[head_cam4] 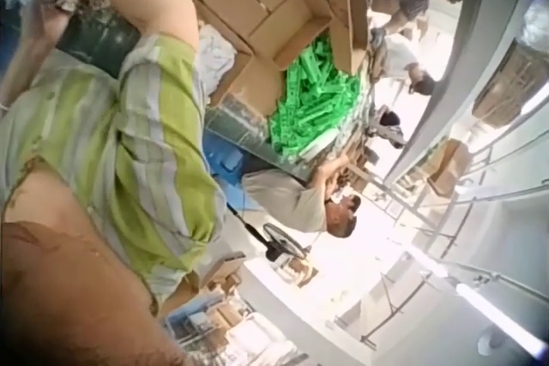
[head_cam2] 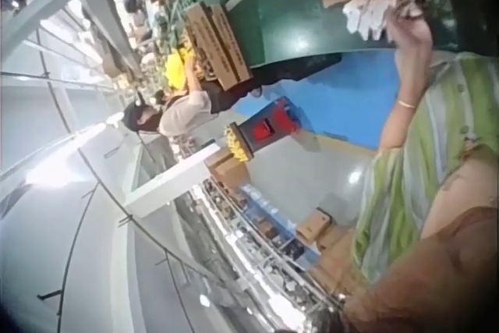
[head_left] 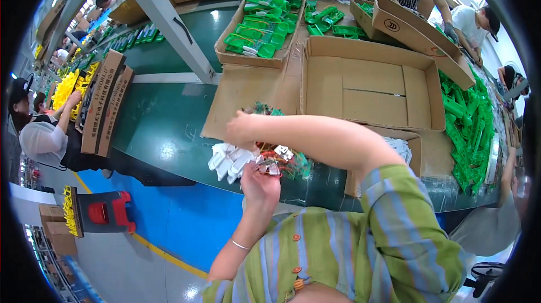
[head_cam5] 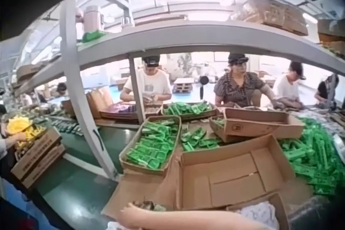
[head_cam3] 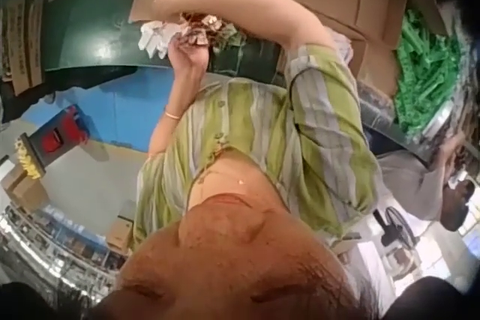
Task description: Assembling electronic components and diffusers into green plastic light fixture housings.
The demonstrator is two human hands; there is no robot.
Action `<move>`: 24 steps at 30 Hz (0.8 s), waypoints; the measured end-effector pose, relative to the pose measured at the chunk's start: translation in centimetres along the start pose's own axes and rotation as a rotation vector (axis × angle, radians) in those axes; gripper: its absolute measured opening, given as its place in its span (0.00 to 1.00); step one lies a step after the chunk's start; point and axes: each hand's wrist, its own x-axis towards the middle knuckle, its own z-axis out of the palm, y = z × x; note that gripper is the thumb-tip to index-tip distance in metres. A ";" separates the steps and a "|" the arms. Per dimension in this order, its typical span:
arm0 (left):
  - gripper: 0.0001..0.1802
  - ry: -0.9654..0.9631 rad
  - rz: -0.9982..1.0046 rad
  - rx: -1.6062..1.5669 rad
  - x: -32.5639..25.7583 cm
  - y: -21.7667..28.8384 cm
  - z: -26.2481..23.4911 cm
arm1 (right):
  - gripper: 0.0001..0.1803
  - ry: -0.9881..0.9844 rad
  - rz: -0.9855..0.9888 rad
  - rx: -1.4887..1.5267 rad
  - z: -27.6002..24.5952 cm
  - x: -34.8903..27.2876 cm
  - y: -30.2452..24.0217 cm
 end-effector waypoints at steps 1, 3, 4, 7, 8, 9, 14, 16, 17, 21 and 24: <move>0.16 -0.119 -0.071 0.007 0.3 0.7 -0.3 | 0.29 0.150 0.050 0.002 0.3 -1.0 0.5; 0.17 -0.169 -0.159 0.016 -0.5 1.7 1.1 | 0.27 0.328 0.084 0.188 -2.1 -7.3 1.6; 0.17 -0.166 -0.175 0.011 -1.0 2.0 1.2 | 0.28 0.585 0.088 0.328 -1.6 -10.1 2.9; 0.27 -0.241 -0.176 0.250 -2.4 4.5 -0.1 | 0.28 0.879 0.442 0.256 1.2 -17.3 3.0; 0.27 -0.244 -0.187 0.245 -2.9 4.8 -0.2 | 0.28 0.691 0.618 0.181 3.8 -19.4 2.7; 0.29 -0.270 -0.165 0.546 -3.4 5.0 -0.1 | 0.24 0.572 0.698 0.184 6.8 -21.1 2.3; 0.44 -0.631 0.616 1.863 -3.7 5.7 -1.6 | 0.13 0.589 0.901 0.284 14.2 -24.6 2.1; 0.52 -0.762 0.953 2.011 -1.9 5.6 -0.6 | 0.09 0.876 0.864 0.222 11.8 -25.3 1.4; 0.54 -0.676 1.022 2.168 -0.6 5.6 1.1 | 0.09 0.927 0.873 0.258 10.0 -25.9 1.1; 0.60 -0.488 0.856 2.533 2.3 7.4 3.0 | 0.09 0.986 0.591 0.496 2.6 -29.5 -0.9; 0.61 -0.520 0.458 2.497 5.0 8.0 0.7 | 0.10 0.956 0.297 0.451 -1.6 -28.6 -3.7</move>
